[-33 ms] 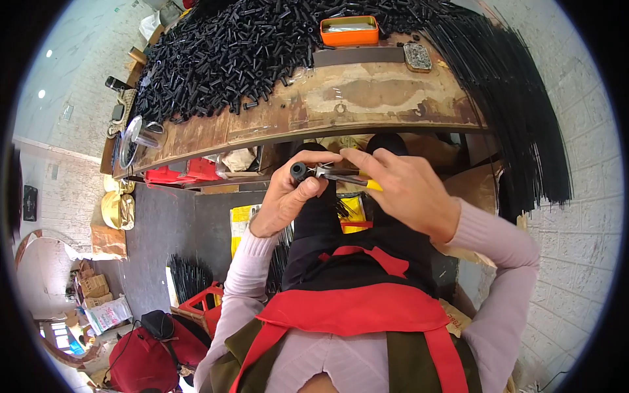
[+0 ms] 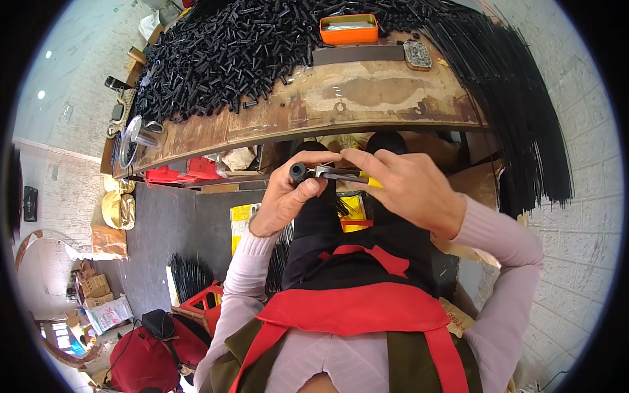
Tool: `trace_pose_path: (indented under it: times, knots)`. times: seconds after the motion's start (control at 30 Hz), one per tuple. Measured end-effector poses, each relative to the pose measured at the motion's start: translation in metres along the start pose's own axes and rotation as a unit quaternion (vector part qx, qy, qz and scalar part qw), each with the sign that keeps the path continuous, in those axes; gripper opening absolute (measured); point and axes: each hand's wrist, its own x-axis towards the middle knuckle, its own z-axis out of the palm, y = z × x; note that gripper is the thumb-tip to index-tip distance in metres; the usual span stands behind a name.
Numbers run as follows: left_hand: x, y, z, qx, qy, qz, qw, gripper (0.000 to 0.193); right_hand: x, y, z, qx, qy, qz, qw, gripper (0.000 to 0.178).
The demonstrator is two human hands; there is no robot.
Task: Assembling black plastic parts by trimming them with pliers and attaching them to bundles at a factory workbench.
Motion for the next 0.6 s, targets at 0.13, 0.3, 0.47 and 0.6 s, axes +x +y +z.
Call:
trace_pose_path:
  times: [0.13,0.3,0.47,0.6]
  knots:
    - [-0.006,0.003,0.003,0.059,0.003,0.016,0.998,0.061,0.001,0.004,-0.026,0.095,-0.089,-0.100,0.986,0.050]
    - [-0.008,-0.002,0.005,0.019,-0.116,-0.033,0.993,0.057,-0.022,-0.021,-0.031,0.421,-0.287,0.235,0.828,0.042]
    - [0.006,0.005,0.009,0.032,-0.017,-0.024,0.999,0.040,-0.020,0.000,-0.018,-0.049,0.013,-0.019,0.999,0.051]
    - [0.010,0.002,-0.001,0.027,-0.040,-0.033,0.998,0.044,-0.006,-0.006,-0.045,0.286,-0.248,0.210,0.902,0.043]
